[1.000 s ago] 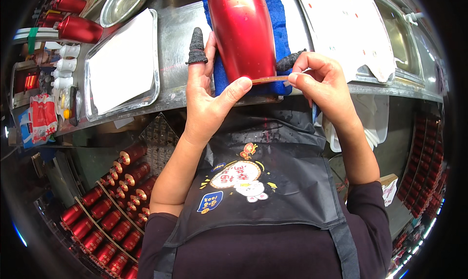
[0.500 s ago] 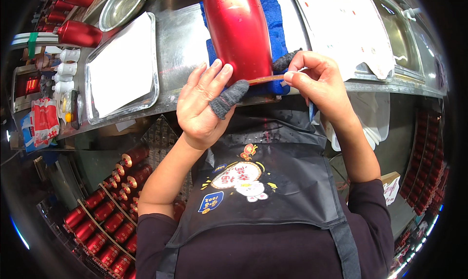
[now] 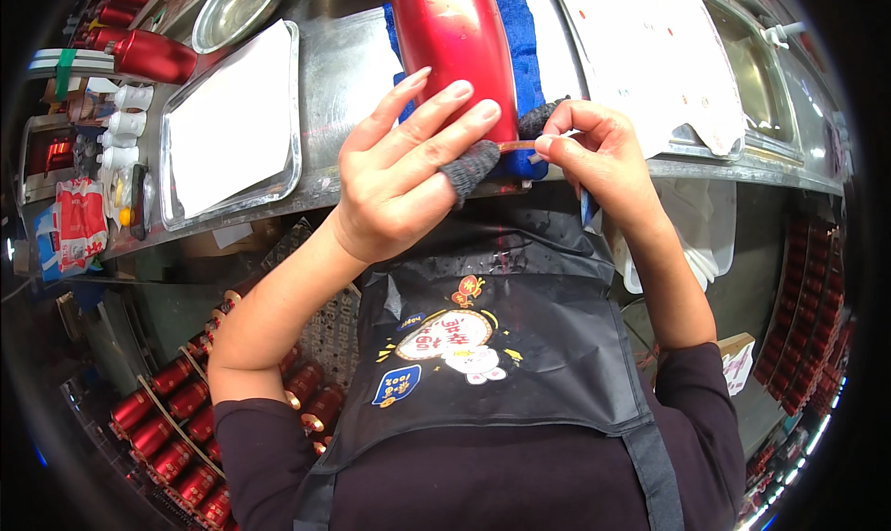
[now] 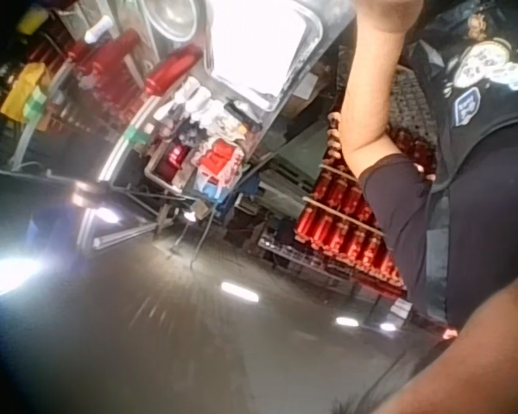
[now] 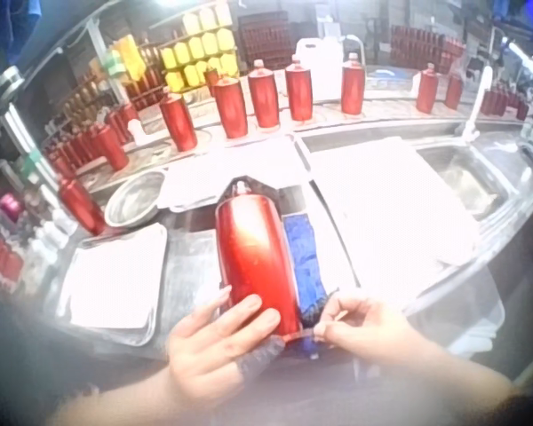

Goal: The person applies gold decorative stickers to the necks of red cylindrical bottles, then wipes the bottles with a blue cloth and secures a rubber band around the base. The process is repeated for multiple bottles.

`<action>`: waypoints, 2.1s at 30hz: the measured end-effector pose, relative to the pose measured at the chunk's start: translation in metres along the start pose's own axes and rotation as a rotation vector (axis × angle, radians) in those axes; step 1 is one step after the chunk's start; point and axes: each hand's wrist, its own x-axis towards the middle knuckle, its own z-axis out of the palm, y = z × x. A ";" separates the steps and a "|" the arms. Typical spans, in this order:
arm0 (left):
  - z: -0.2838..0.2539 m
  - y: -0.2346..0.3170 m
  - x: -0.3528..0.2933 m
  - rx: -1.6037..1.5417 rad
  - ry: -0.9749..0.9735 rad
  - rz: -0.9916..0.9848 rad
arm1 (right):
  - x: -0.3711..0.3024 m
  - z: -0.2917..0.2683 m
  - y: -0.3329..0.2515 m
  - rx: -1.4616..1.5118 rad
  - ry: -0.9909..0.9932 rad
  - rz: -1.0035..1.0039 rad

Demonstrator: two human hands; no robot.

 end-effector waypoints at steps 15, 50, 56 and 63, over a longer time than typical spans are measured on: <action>0.008 0.007 -0.015 -0.087 0.103 -0.154 | 0.002 0.000 -0.006 -0.022 -0.077 0.079; 0.009 0.002 -0.024 -0.023 0.025 -0.164 | 0.006 0.005 -0.015 -0.079 -0.033 0.035; 0.006 -0.017 -0.005 -0.008 -0.110 0.062 | 0.009 0.004 -0.013 -0.132 -0.007 0.055; 0.008 -0.001 -0.021 -0.034 0.044 -0.171 | 0.008 0.008 -0.017 -0.094 -0.043 0.038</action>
